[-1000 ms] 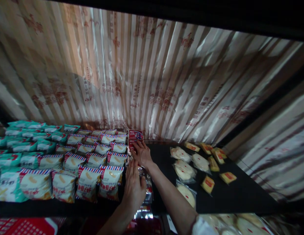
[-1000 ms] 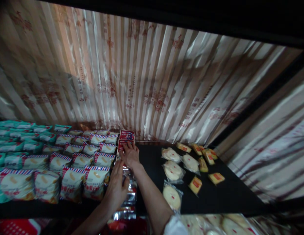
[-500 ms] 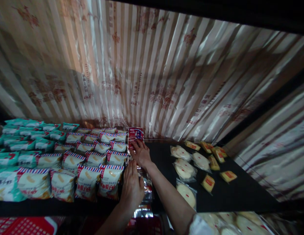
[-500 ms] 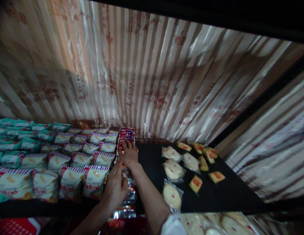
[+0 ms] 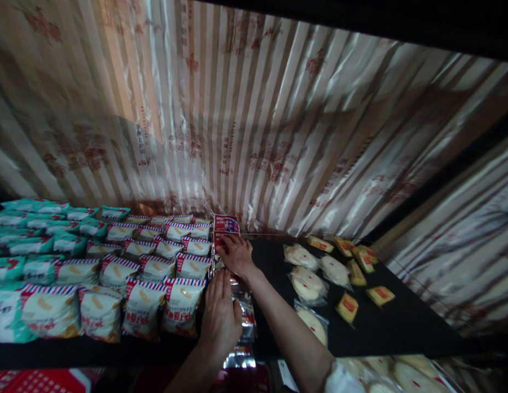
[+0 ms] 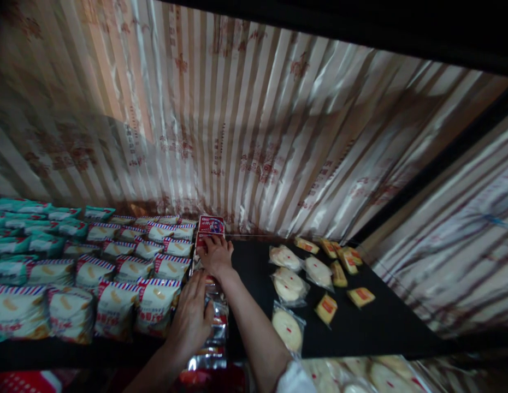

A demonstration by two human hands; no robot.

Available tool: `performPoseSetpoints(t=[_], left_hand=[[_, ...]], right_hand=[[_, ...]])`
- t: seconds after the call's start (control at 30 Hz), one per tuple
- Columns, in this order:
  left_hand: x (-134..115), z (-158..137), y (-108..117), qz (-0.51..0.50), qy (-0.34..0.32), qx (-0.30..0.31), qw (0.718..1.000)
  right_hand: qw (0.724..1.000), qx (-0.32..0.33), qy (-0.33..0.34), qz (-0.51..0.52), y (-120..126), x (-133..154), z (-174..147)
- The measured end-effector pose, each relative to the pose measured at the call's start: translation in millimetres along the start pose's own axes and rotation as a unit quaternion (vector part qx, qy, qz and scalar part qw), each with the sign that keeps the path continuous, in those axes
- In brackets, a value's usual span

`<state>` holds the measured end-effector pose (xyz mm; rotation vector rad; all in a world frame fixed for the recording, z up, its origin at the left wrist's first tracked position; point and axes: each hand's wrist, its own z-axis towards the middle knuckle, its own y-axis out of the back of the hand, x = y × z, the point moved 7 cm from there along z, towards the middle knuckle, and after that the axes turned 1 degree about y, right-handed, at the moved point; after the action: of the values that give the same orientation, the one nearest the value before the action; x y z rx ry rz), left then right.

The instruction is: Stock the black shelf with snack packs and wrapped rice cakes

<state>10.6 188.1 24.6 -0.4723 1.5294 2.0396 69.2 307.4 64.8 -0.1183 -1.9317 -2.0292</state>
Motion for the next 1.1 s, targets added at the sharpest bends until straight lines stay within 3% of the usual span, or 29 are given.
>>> performPoseSetpoints(t=[0.27, 0.73, 1.1], left_hand=[[-7, 2, 12, 0.039, 0.007, 0.008, 0.999], [-5, -1, 2, 0.048, -0.008, -0.022, 0.999], [-4, 0, 3, 0.065, -0.013, -0.015, 0.998]], right_hand=[[0.995, -0.052, 0.063, -0.056, 9, 20, 25], [0.993, 0.075, 0.059, -0.073, -19, 6, 82], [0.993, 0.075, 0.045, -0.083, -30, 2, 87]])
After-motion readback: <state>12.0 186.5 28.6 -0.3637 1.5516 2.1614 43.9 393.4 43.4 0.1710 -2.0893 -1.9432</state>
